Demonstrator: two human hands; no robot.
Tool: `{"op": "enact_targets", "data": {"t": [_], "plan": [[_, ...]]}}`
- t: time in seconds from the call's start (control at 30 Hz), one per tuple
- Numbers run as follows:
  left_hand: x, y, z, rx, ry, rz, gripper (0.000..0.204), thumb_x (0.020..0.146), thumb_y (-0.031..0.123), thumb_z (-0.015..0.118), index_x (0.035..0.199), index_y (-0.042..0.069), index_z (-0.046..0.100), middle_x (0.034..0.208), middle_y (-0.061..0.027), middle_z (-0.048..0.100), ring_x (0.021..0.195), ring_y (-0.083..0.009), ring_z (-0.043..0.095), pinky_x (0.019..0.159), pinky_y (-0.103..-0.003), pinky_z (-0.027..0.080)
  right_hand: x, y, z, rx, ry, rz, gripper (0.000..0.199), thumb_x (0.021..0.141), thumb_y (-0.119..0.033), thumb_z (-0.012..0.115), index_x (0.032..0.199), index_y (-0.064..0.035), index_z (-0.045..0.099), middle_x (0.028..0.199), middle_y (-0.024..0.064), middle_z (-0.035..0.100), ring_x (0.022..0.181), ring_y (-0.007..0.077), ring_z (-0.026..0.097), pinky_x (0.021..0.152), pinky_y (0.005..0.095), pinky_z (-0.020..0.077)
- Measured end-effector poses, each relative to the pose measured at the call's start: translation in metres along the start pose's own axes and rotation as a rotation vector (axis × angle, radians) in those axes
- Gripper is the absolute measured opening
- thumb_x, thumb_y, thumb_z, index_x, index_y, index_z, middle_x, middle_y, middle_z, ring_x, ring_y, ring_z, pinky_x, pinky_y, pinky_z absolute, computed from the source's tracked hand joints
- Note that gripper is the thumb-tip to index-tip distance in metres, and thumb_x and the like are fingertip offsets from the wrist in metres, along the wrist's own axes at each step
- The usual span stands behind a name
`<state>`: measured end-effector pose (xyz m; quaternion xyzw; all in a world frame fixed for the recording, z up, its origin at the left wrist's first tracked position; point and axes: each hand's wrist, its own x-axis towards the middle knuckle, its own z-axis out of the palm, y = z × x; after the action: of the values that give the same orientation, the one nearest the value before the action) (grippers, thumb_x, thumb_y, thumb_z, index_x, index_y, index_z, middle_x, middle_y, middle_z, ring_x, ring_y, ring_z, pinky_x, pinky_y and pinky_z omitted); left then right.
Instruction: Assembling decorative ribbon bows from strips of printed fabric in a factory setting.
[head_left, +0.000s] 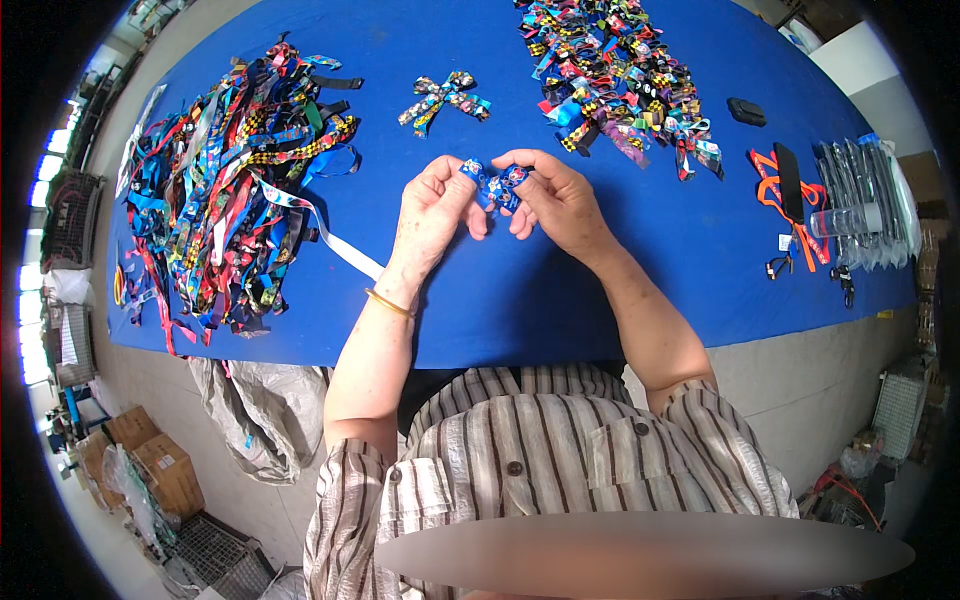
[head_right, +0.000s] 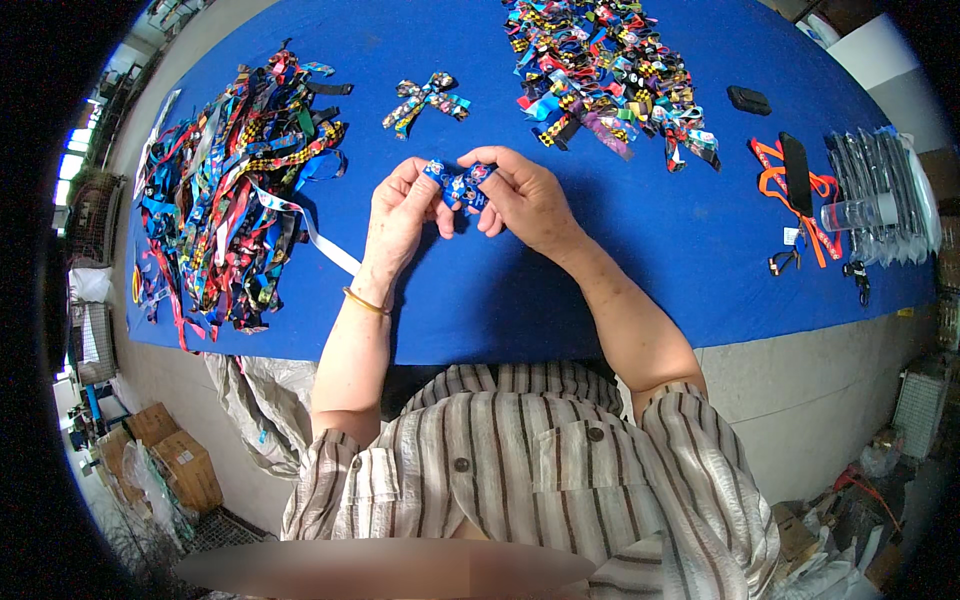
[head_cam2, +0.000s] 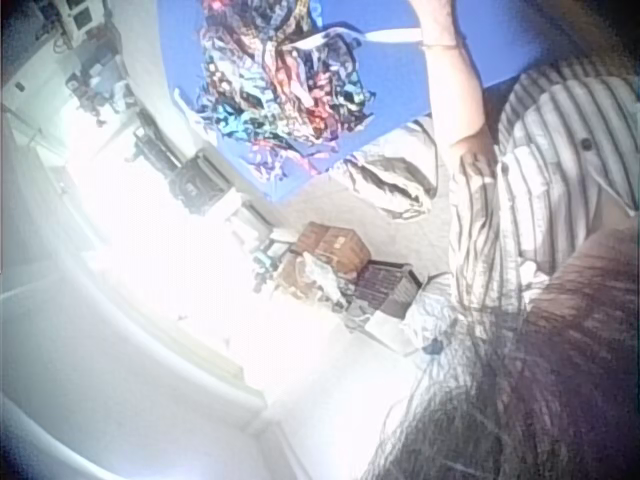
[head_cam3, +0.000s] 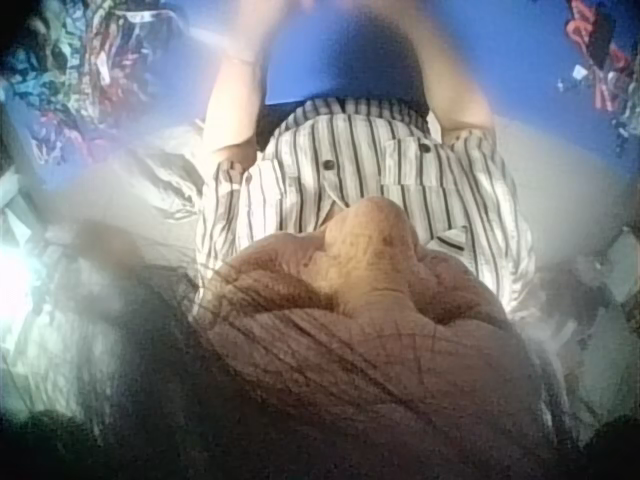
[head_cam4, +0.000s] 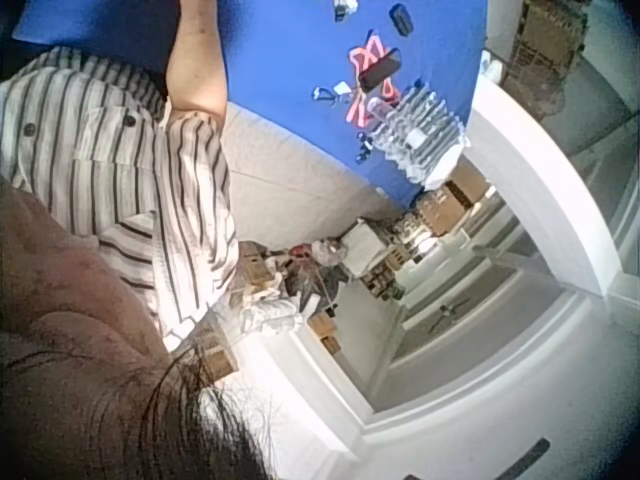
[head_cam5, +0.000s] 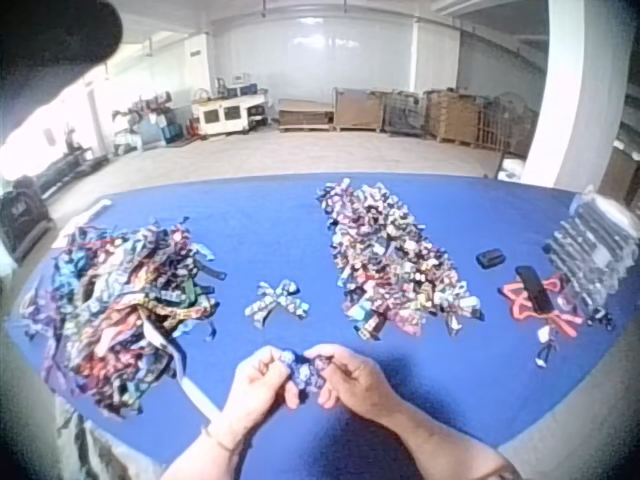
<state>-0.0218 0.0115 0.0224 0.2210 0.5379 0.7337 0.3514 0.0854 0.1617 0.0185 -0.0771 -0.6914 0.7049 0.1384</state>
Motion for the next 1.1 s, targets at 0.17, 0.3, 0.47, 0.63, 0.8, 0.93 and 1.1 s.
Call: {"op": "enact_targets", "data": {"t": [0.17,0.3,0.47,0.63,0.8,0.93,1.1], "plan": [[0.000,-0.006,-0.006,-0.064,-0.006,-0.009,0.027,0.101,0.026,0.051,0.091,0.002,0.056,0.068,-0.0101,0.063,0.047,-0.0124,0.057,0.045,-0.025,0.049,-0.002,-0.004,0.004,0.102,-0.006,0.090,0.023,0.102,-0.019,0.048,0.115,-0.0019,0.056,0.073,0.0066,0.061,0.055,0.0117,0.063,0.047,0.0223,0.0510],[-0.001,-0.007,0.001,-0.149,-0.005,-0.013,0.030,0.102,0.028,0.049,0.090,0.001,0.057,0.068,-0.0115,0.064,0.046,-0.0134,0.056,0.044,-0.027,0.050,-0.001,-0.002,0.005,0.269,0.010,0.150,0.027,0.102,-0.024,0.047,0.114,-0.0012,0.054,0.077,0.0095,0.060,0.054,0.0149,0.064,0.047,0.0240,0.0521],[-0.002,-0.003,0.008,-0.212,0.014,0.011,0.035,0.103,0.029,0.047,0.088,-0.001,0.058,0.070,-0.0137,0.065,0.044,-0.0138,0.055,0.043,-0.028,0.051,0.001,-0.001,0.003,0.423,0.005,0.157,0.027,0.102,-0.023,0.048,0.115,-0.0004,0.053,0.077,0.0103,0.059,0.055,0.0167,0.064,0.048,0.0268,0.0537],[-0.001,-0.002,0.005,-0.170,0.014,-0.017,0.034,0.102,0.028,0.048,0.087,-0.001,0.057,0.068,-0.0121,0.063,0.043,-0.0133,0.054,0.043,-0.028,0.052,0.003,-0.002,-0.004,0.356,0.005,0.218,0.021,0.098,-0.016,0.050,0.111,0.0008,0.054,0.078,0.0122,0.063,0.055,0.0171,0.064,0.049,0.0271,0.0539],[-0.001,-0.004,-0.001,-0.021,0.057,0.004,0.033,0.102,0.027,0.049,0.084,0.001,0.056,0.066,-0.0079,0.060,0.044,-0.0101,0.054,0.045,-0.026,0.052,0.000,-0.009,-0.009,0.313,-0.028,0.238,0.018,0.094,-0.012,0.053,0.107,0.0008,0.055,0.079,0.0142,0.065,0.056,0.0158,0.064,0.049,0.0270,0.0533],[-0.002,-0.002,-0.003,0.110,0.064,0.030,0.032,0.102,0.029,0.050,0.083,0.004,0.056,0.066,-0.0043,0.060,0.044,-0.0052,0.050,0.042,-0.020,0.043,0.001,-0.014,-0.006,0.227,-0.059,0.228,0.024,0.092,-0.018,0.063,0.105,0.0010,0.057,0.076,0.0108,0.065,0.054,0.0131,0.062,0.046,0.0251,0.0498],[-0.001,-0.006,-0.009,0.434,0.162,0.154,0.030,0.100,0.025,0.054,0.078,0.005,0.057,0.063,0.0012,0.056,0.055,-0.0030,0.047,0.048,-0.022,0.038,0.009,-0.014,-0.005,-0.038,-0.075,0.335,0.024,0.088,-0.020,0.072,0.100,-0.0020,0.063,0.072,0.0042,0.063,0.054,0.0079,0.056,0.045,0.0225,0.0437]]}}
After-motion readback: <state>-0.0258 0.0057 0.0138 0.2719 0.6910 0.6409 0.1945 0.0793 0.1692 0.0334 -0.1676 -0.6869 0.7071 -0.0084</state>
